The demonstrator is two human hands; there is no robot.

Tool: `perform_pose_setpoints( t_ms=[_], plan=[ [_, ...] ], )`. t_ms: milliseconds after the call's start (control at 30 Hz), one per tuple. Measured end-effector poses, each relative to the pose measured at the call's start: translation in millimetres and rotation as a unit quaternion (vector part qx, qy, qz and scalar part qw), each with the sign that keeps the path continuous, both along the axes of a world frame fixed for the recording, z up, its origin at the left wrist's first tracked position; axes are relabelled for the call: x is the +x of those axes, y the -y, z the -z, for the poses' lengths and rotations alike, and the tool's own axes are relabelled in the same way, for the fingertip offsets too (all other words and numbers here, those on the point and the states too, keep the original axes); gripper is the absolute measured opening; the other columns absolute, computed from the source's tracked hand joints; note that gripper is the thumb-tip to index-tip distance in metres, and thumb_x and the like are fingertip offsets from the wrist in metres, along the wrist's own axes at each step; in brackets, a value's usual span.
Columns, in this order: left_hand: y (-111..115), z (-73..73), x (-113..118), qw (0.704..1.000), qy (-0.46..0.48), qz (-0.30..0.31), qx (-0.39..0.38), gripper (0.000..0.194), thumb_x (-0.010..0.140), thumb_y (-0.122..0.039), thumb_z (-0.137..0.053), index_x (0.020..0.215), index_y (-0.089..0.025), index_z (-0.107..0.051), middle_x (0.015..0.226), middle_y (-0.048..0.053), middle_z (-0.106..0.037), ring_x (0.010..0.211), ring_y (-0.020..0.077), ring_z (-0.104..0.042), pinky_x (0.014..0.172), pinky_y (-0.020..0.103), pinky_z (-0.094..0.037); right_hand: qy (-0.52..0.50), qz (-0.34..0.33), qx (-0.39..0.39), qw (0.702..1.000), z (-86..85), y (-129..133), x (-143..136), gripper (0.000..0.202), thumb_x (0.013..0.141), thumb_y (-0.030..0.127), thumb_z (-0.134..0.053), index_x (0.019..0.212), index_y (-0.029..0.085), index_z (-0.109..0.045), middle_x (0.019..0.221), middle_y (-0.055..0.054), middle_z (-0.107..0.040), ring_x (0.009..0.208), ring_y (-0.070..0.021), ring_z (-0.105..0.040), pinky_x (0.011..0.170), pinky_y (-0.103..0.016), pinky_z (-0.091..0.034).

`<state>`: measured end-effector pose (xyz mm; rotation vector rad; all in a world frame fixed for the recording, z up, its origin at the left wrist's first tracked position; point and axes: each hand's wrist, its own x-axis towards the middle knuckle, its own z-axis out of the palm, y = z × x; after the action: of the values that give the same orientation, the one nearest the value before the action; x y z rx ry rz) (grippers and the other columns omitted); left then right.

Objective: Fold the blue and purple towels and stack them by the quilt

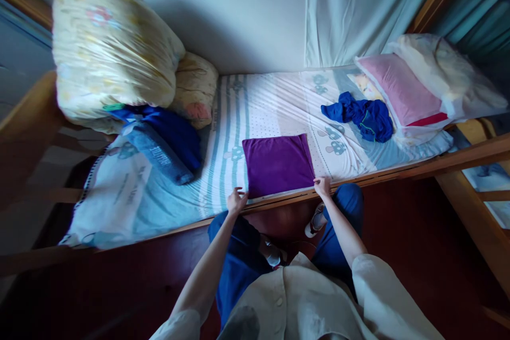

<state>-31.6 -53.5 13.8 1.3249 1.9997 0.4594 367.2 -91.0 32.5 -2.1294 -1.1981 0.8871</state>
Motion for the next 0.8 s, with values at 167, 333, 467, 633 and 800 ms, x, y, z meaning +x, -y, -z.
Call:
perform_pose_setpoints(
  t_ms=[167, 333, 467, 633, 800],
  plan=[
    [-18.2, -10.0, 57.6, 0.979, -0.099, 0.133, 0.12, 0.051, 0.097, -0.034, -0.05, 0.145, -0.017, -0.056, 0.16, 0.018, -0.046, 0.152, 0.0344, -0.035, 0.123, 0.054, -0.031, 0.172, -0.111, 0.098, 0.974, -11.9, -23.8, -50.6, 0.045, 0.098, 0.025, -0.049, 0.138, 0.013, -0.066, 0.156, -0.017, -0.052, 0.145, -0.0303, -0.046, 0.121, -0.048, -0.038],
    [-48.7, -1.9, 121.0, 0.946, -0.087, 0.277, 0.144, 0.057, 0.1, -0.031, -0.041, 0.152, -0.012, -0.05, 0.166, 0.017, -0.037, 0.16, 0.0316, -0.021, 0.129, 0.054, -0.02, 0.18, -0.283, 0.095, 0.937, -3.6, -63.7, -111.1, 0.054, 0.105, 0.03, -0.041, 0.156, 0.015, -0.047, 0.167, -0.013, -0.037, 0.159, -0.0258, -0.026, 0.13, -0.048, -0.023],
    [-65.3, 19.2, 133.1, 0.941, -0.095, 0.295, 0.133, 0.06, 0.1, -0.029, -0.039, 0.157, -0.012, -0.045, 0.168, 0.016, -0.031, 0.161, 0.0314, -0.017, 0.13, 0.058, -0.015, 0.176, -0.322, 0.078, 0.927, 16.4, -85.8, -120.9, 0.054, 0.107, 0.034, -0.038, 0.159, 0.019, -0.044, 0.169, -0.009, -0.034, 0.16, -0.0227, -0.023, 0.132, -0.048, -0.018],
    [-75.7, 35.2, 113.6, 0.94, -0.09, 0.289, 0.155, 0.062, 0.102, -0.04, -0.039, 0.16, -0.018, -0.041, 0.172, 0.011, -0.024, 0.162, 0.0294, -0.011, 0.131, 0.056, -0.009, 0.195, -0.335, 0.078, 0.919, 30.4, -98.9, -97.4, 0.059, 0.106, 0.04, -0.043, 0.161, 0.02, -0.039, 0.172, -0.008, -0.025, 0.162, -0.0233, -0.017, 0.133, -0.049, -0.013],
    [-92.7, 37.5, 96.2, 0.952, -0.088, 0.25, 0.155, 0.064, 0.101, -0.043, -0.042, 0.16, -0.019, -0.04, 0.173, 0.01, -0.021, 0.162, 0.0303, -0.007, 0.131, 0.058, -0.005, 0.23, -0.299, 0.064, 0.924, 31.3, -117.1, -82.9, 0.063, 0.107, 0.042, -0.04, 0.163, 0.015, -0.033, 0.174, -0.011, -0.02, 0.162, -0.0249, -0.014, 0.133, -0.048, -0.012]
  ],
)
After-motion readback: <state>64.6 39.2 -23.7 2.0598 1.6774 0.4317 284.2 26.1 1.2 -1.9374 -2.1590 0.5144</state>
